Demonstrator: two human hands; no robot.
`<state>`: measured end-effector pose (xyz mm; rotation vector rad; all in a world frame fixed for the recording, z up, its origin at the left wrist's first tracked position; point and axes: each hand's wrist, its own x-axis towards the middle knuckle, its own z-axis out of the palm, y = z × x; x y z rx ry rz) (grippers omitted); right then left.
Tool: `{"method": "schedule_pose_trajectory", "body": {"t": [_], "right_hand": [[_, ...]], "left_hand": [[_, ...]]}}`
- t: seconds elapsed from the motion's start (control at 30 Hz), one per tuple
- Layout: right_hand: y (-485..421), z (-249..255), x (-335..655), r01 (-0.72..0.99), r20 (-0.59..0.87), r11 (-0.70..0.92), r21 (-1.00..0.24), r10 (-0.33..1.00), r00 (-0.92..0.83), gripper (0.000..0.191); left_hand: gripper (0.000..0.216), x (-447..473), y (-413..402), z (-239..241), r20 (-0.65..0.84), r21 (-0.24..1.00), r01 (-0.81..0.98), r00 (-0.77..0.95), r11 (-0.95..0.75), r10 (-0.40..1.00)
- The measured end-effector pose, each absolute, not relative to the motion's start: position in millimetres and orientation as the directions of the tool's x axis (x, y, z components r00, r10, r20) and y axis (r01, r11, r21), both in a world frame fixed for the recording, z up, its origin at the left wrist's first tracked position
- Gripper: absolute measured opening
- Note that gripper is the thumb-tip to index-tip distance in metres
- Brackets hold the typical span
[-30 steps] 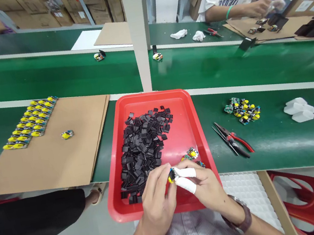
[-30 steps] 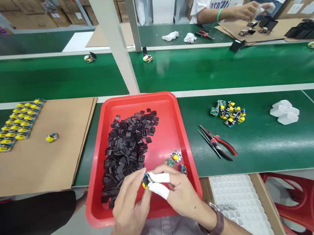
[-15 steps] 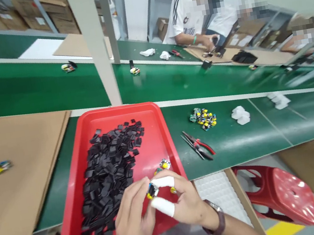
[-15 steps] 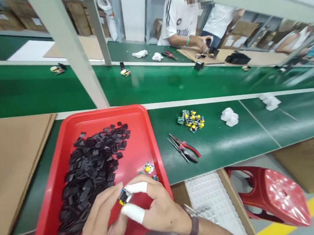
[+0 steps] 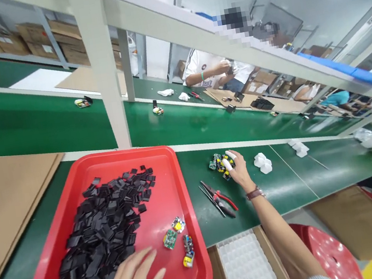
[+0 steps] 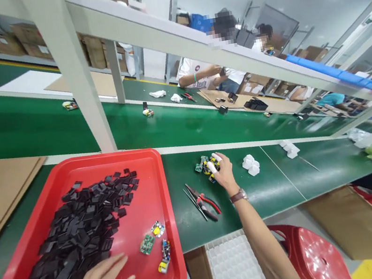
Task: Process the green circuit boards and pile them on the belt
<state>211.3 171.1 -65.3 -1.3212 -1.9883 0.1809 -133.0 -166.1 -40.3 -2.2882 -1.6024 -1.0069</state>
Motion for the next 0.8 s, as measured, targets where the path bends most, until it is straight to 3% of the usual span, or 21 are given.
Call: {"method": "schedule_pose_trajectory", "body": {"t": [0.2,0.33,0.43,0.53,0.63,0.73,0.8], "right_hand": [[164,-56,197,0.684,0.497,0.606,-0.406,0.775,-0.392,0.043],[117,-35,160,0.56,0.549,0.708,-0.43,0.697,-0.46,0.037],[66,-23,112,0.273,0.455,0.855,-0.442,0.475,-0.753,0.035],[30,-24,64,0.171,0.297,0.888,-0.427,0.317,-0.901,0.03],[25,-34,27,0.199,0.182,0.896,-0.397,0.289,-0.94,0.027],[35,-44,-1,0.21,0.146,0.9,-0.383,0.284,-0.948,0.024],[41,-47,-13,0.214,0.128,0.899,-0.381,0.28,-0.951,0.022]], "left_hand": [[0.029,-131,-174,-45,0.561,0.308,0.93,-0.006,-0.202,0.828],[0.036,-101,-157,-43,0.363,0.318,0.931,0.054,-0.179,0.93],[0.044,-81,-141,-42,0.118,0.344,0.929,0.106,-0.141,0.987],[0.034,-78,-143,-40,0.018,0.354,0.931,0.093,-0.093,0.996],[0.034,-89,-163,-33,0.066,0.518,0.852,0.043,-0.07,0.997],[0.036,-102,-186,-26,0.105,0.764,0.645,-0.112,-0.008,0.988],[0.034,-108,-197,-24,0.072,0.848,0.527,-0.219,0.056,0.973]]}}
